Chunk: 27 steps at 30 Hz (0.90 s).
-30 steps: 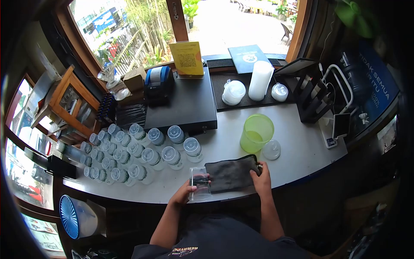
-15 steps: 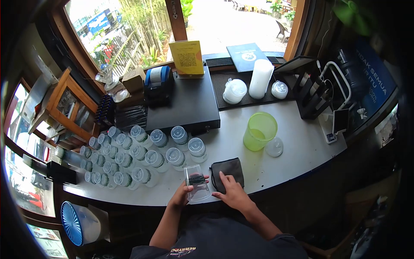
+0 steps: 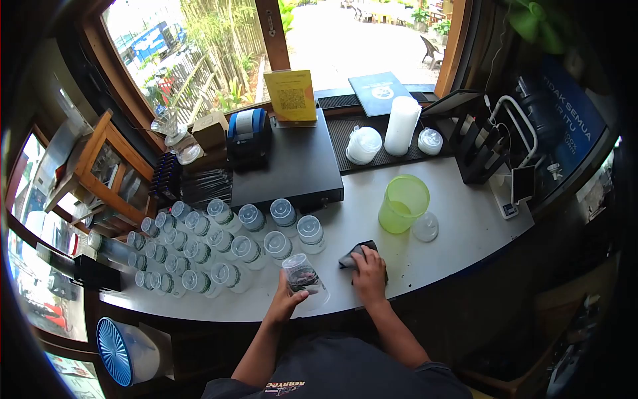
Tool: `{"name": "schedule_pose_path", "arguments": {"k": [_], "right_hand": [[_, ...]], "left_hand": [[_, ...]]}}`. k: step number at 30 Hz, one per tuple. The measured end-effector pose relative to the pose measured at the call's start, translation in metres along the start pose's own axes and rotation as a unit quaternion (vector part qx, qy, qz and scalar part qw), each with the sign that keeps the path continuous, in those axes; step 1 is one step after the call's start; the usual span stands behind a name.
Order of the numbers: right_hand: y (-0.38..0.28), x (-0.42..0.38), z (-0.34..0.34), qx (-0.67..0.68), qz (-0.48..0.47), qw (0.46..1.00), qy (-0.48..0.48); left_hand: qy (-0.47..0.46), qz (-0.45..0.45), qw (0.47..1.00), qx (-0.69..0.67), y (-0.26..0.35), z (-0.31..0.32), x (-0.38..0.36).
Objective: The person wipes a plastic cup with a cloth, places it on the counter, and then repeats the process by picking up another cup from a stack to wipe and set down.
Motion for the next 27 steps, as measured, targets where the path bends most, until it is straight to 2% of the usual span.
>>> {"name": "schedule_pose_path", "arguments": {"k": [1,2,3,5,7,8,9,10,11,13,15,17,18,19,21,23,24,27], "right_hand": [[0.01,0.003,-0.001,0.056,0.019,0.998,0.006],[0.018,0.006,-0.004,0.175,0.07,0.981,0.052],[0.022,0.006,-0.011,0.351,0.317,0.88,-0.041],[0.005,0.005,-0.034,0.503,0.285,0.816,-0.017],[-0.033,-0.007,-0.052,0.548,0.188,0.812,-0.063],[-0.044,-0.013,-0.055,0.464,0.086,0.88,-0.051],[-0.056,-0.015,-0.057,0.411,0.036,0.91,-0.025],[-0.067,-0.018,-0.059,0.355,-0.012,0.935,0.005],[-0.063,-0.012,-0.059,0.424,0.047,0.904,-0.006],[-0.05,0.001,-0.059,0.551,0.167,0.817,-0.036],[-0.035,0.003,-0.047,0.684,0.304,0.657,-0.09],[-0.03,0.005,-0.039,0.662,0.306,0.653,-0.205],[-0.033,0.011,-0.044,0.581,0.224,0.726,-0.291],[-0.045,0.021,-0.055,0.525,0.058,0.798,-0.291],[-0.063,0.024,-0.067,0.357,-0.041,0.872,-0.333],[-0.066,0.019,-0.051,0.301,-0.032,0.89,-0.342],[-0.064,0.017,-0.042,0.272,-0.028,0.898,-0.345],[-0.06,0.021,-0.012,0.454,0.131,0.777,-0.416]], "left_hand": [[-0.004,0.001,1.0,-0.014,0.006,0.008,-0.001],[-0.006,-0.008,1.0,0.014,0.005,0.01,0.001],[-0.006,-0.013,0.999,0.04,0.003,0.013,0.004],[-0.024,0.01,0.998,0.061,-0.005,0.021,0.005],[-0.016,0.05,0.984,0.169,-0.008,0.042,0.002],[-0.014,0.112,0.948,0.298,-0.009,0.052,-0.001],[0.035,0.131,0.935,0.327,-0.009,0.065,-0.009],[0.028,0.125,0.93,0.344,-0.007,0.074,-0.013],[0.022,0.117,0.925,0.361,-0.003,0.082,-0.019],[-0.056,0.029,0.935,0.348,0.016,0.087,-0.026],[-0.143,-0.045,0.944,0.293,0.021,0.085,-0.032],[-0.151,-0.08,0.947,0.272,0.023,0.074,-0.035],[-0.161,-0.1,0.941,0.28,0.021,0.059,-0.033],[-0.171,-0.119,0.935,0.286,0.026,0.053,-0.034],[-0.161,-0.09,0.907,0.38,0.047,0.056,-0.037],[-0.136,-0.065,0.866,0.477,0.059,0.062,-0.043],[-0.116,0.037,0.84,0.529,0.039,0.051,-0.045],[-0.055,0.059,0.721,0.688,0.062,0.069,-0.054]]}}
Point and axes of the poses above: each hand's wrist, its own x-axis towards the middle knuckle, its own z-axis out of the palm, y = z × x, the point moved 2 cm from there along x, towards the middle knuckle, and after that the axes turned 9 degrees about y, right-handed, at the moved point
